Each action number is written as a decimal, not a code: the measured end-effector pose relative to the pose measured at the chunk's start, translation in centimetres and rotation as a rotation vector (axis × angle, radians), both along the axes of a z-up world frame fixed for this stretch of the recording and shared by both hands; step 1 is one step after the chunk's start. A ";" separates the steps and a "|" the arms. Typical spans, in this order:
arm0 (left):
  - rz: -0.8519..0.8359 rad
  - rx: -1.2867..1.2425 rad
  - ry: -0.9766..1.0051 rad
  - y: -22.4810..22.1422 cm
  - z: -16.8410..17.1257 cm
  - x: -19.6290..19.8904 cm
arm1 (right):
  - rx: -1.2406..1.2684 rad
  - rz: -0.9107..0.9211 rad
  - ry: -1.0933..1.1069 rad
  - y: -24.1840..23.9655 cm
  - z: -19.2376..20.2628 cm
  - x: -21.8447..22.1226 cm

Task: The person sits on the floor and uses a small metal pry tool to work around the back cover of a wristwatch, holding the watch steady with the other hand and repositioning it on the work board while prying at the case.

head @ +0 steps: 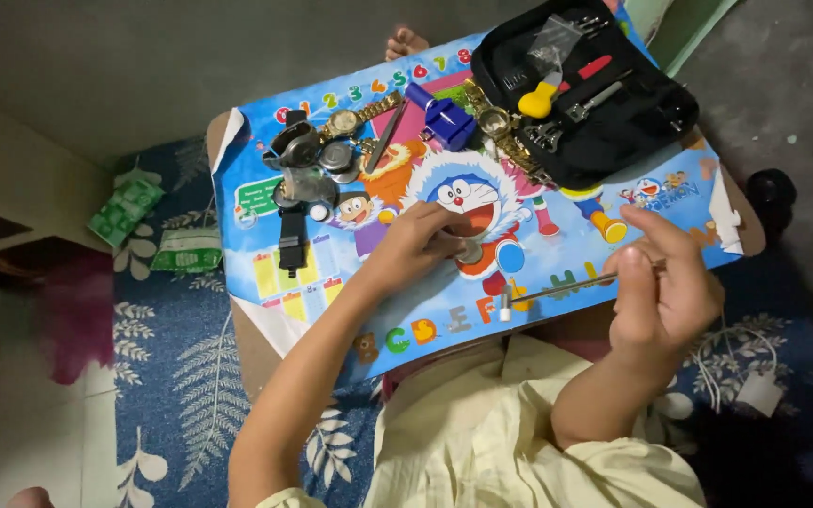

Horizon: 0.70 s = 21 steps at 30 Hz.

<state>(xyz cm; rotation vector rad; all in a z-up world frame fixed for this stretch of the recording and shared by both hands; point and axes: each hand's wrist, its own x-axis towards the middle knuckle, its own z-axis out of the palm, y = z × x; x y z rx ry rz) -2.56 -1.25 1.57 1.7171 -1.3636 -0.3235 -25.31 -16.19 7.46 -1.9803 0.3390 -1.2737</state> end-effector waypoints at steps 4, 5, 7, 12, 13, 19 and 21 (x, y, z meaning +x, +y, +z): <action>0.034 0.021 -0.006 0.1 0.5 -0.1 | 0.032 -0.094 0.054 -1.0 0.1 -0.1; 0.038 0.018 -0.001 0.0 0.1 0.0 | 0.029 -0.090 0.058 -1.4 -0.1 0.0; -0.007 0.078 -0.140 -0.1 -0.5 0.2 | 0.118 -0.113 0.059 -2.0 -0.8 0.2; -0.028 0.099 -0.174 0.0 0.1 0.3 | 0.096 -0.061 0.071 -2.0 -1.6 2.0; -0.038 0.140 -0.134 0.0 0.3 0.4 | 0.084 -0.008 0.047 -2.0 -1.9 2.3; -0.052 0.031 -0.173 0.1 -0.6 0.6 | 0.123 -0.002 0.011 -2.0 -3.3 2.7; -0.050 0.010 -0.168 0.3 0.0 0.1 | 0.133 -0.023 0.002 -1.9 -3.4 2.7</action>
